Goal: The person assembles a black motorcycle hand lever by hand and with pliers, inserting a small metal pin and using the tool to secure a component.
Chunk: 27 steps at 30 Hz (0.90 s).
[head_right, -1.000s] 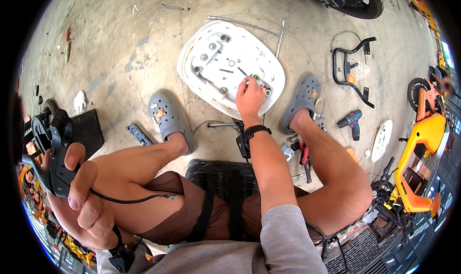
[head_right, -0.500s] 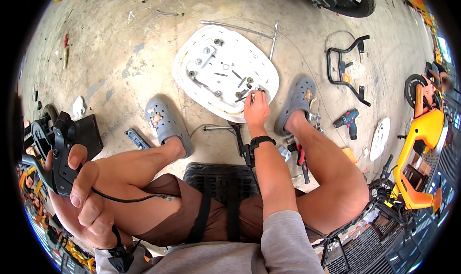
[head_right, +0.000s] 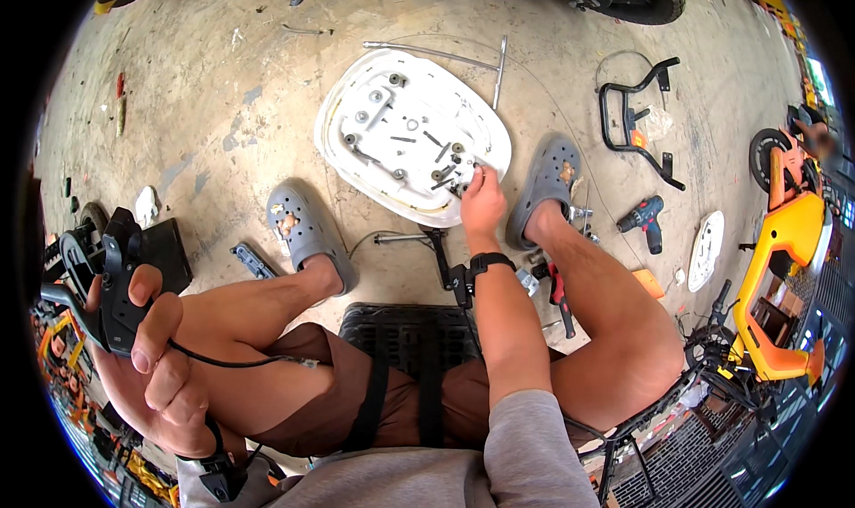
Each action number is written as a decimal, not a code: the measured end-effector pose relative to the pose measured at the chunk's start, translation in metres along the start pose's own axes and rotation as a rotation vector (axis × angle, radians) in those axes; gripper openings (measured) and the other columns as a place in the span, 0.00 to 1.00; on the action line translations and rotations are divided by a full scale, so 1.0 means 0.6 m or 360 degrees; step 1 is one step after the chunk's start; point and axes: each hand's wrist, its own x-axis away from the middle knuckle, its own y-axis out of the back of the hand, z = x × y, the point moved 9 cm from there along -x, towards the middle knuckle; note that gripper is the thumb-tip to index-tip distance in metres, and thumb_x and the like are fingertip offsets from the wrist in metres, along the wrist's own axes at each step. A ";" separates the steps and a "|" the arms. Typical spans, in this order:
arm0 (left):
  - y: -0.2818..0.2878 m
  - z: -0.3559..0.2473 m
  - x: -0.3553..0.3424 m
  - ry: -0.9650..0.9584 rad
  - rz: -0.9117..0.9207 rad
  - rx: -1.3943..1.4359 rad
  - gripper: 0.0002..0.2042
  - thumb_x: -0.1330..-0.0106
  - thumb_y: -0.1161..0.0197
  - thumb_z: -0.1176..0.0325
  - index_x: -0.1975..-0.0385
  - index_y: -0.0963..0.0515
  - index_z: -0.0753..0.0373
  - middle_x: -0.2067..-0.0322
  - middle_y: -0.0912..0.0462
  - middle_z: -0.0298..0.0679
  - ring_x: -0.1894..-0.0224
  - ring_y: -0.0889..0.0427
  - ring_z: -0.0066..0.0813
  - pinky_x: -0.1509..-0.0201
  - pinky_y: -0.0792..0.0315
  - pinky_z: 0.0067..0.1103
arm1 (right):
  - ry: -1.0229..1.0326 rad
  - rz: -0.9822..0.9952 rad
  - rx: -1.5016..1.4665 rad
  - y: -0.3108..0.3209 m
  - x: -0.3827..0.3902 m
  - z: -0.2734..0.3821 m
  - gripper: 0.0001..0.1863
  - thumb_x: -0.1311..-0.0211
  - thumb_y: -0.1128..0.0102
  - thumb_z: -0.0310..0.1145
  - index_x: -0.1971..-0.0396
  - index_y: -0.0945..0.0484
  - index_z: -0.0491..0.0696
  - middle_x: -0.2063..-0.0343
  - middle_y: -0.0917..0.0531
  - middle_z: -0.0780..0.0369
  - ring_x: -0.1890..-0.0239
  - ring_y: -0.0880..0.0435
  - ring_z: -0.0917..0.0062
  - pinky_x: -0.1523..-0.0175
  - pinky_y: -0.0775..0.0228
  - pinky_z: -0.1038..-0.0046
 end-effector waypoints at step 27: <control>-0.011 0.009 0.018 0.0133 0.0043 0.0157 0.25 0.27 0.63 0.43 0.52 0.41 0.62 0.75 0.32 0.44 0.88 0.44 0.22 0.83 0.48 0.20 | 0.0079 -0.0124 -0.0152 0.023 0.030 -0.023 0.08 0.36 0.40 0.39 0.66 0.21 0.50 0.80 0.18 0.57 0.76 0.19 0.55 0.69 0.29 0.56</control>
